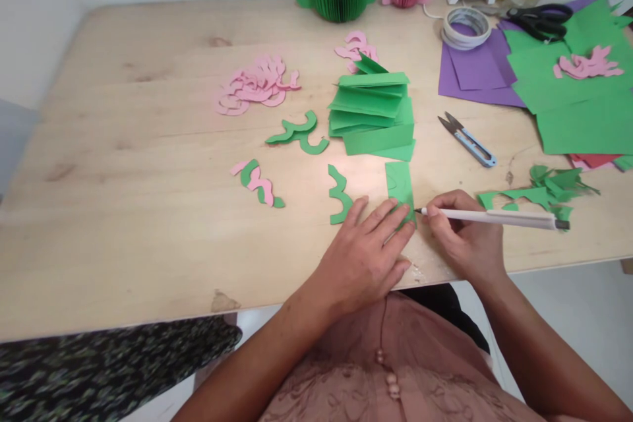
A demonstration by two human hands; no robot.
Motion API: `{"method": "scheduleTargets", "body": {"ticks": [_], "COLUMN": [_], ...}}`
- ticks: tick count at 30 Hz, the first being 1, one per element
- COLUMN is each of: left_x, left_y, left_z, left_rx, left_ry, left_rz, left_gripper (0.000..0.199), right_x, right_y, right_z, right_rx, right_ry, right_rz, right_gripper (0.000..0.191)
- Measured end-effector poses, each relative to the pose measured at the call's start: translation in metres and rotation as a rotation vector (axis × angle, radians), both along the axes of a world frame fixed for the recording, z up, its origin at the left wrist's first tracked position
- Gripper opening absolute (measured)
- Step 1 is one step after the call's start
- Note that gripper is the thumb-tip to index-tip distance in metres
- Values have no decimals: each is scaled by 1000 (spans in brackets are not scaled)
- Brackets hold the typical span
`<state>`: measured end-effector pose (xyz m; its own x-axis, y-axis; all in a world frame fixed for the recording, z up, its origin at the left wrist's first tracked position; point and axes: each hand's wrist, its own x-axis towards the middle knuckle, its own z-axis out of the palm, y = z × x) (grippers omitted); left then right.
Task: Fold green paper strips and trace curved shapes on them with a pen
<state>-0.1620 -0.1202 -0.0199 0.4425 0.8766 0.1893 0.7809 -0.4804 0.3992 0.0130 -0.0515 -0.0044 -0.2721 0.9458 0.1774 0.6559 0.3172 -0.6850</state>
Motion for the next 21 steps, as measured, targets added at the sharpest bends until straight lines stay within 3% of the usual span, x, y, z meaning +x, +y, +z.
{"method": "scheduleTargets", "body": {"ticks": [21], "left_x": [0], "left_y": [0], "left_z": [0], "left_rx": [5], "left_ry": [6], "left_rz": [1], "left_gripper": [42], "right_x": [1], "right_y": [0], "right_z": [-2], "right_rx": [-22], "right_ry": [3], "right_rz": [3], "right_gripper": [17]}}
